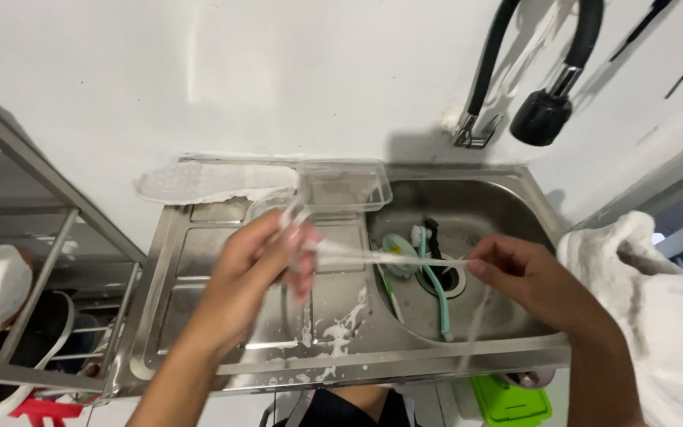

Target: The person scrubs a white shoe lace with a toothbrush over a stainless steel sink. They repeatedly scrub the lace, rinse it under running water, and wring it out to remove excess water.

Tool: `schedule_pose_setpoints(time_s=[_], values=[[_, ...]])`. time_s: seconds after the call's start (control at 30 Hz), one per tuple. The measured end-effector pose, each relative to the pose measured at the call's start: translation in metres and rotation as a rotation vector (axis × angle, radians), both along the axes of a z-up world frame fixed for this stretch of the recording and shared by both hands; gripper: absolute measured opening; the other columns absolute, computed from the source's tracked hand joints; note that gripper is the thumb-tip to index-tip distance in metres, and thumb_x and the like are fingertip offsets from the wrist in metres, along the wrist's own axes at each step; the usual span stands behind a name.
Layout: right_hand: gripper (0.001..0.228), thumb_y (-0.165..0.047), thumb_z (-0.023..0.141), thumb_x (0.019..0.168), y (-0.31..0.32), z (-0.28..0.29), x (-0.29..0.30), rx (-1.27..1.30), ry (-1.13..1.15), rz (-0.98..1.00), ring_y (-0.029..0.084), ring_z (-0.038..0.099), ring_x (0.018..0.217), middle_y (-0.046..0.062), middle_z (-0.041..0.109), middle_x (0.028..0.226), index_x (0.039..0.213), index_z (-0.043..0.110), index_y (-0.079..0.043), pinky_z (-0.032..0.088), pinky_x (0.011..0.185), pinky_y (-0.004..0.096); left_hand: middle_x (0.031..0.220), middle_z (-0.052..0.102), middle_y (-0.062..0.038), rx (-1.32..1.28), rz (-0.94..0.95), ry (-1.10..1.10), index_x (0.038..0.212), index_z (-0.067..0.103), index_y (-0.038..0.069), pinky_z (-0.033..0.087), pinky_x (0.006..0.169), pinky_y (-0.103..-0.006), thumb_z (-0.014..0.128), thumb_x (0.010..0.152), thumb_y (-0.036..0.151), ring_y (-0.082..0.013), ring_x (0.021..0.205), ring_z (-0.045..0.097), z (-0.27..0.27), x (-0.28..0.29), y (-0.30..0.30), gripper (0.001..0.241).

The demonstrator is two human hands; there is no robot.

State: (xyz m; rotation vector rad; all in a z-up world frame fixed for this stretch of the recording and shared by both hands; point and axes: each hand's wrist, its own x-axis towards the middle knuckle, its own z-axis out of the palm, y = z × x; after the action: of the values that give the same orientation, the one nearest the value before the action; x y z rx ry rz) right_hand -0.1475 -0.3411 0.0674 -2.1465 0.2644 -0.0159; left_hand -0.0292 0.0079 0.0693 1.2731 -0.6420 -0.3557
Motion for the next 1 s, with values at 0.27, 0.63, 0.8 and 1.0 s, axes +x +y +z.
schedule_pose_setpoints(time_s=[0.27, 0.63, 0.8, 1.0], values=[[0.006, -0.017, 0.070, 0.101, 0.013, 0.002, 0.024, -0.299, -0.282, -0.286, 0.012, 0.050, 0.068, 0.002, 0.060, 0.075, 0.099, 0.071, -0.011, 0.042, 0.065, 0.028, 0.070, 0.068, -0.011, 0.083, 0.159, 0.063, 0.085, 0.065, 0.005, 0.060, 0.051, -0.0325, 0.056, 0.102, 0.021, -0.0204, 0.062, 0.067, -0.056, -0.016, 0.077, 0.024], [0.007, -0.009, 0.062, 0.112, 0.036, 0.016, 0.056, 0.066, -0.513, -0.331, 0.013, 0.072, 0.089, 0.010, 0.068, 0.095, 0.108, 0.057, -0.006, 0.063, 0.079, 0.024, 0.075, 0.068, 0.006, 0.703, 0.390, -0.332, 0.078, 0.082, 0.013, 0.042, 0.058, -0.0276, 0.059, 0.098, 0.027, -0.0102, 0.063, 0.062, -0.074, -0.006, 0.084, 0.033], [0.010, -0.005, 0.063, 0.101, 0.025, -0.025, 0.059, -0.002, -0.285, -0.203, 0.022, 0.074, 0.086, 0.014, 0.072, 0.100, 0.110, 0.060, -0.003, 0.057, 0.080, 0.027, 0.083, 0.065, 0.007, 0.901, 0.419, -0.523, 0.088, 0.063, 0.018, 0.048, 0.066, -0.0348, 0.058, 0.100, 0.036, -0.0160, 0.083, 0.064, -0.093, -0.002, 0.090, 0.022], [0.010, -0.024, 0.067, 0.092, 0.011, -0.072, 0.059, -0.461, 0.107, 0.026, 0.015, 0.067, 0.081, 0.001, 0.071, 0.093, 0.095, 0.072, -0.016, 0.054, 0.075, 0.033, 0.098, 0.074, 0.003, 0.775, 0.318, -0.558, 0.102, 0.073, 0.018, 0.052, 0.087, -0.0376, 0.062, 0.097, 0.027, -0.0187, 0.100, 0.069, -0.100, -0.004, 0.100, 0.015]])
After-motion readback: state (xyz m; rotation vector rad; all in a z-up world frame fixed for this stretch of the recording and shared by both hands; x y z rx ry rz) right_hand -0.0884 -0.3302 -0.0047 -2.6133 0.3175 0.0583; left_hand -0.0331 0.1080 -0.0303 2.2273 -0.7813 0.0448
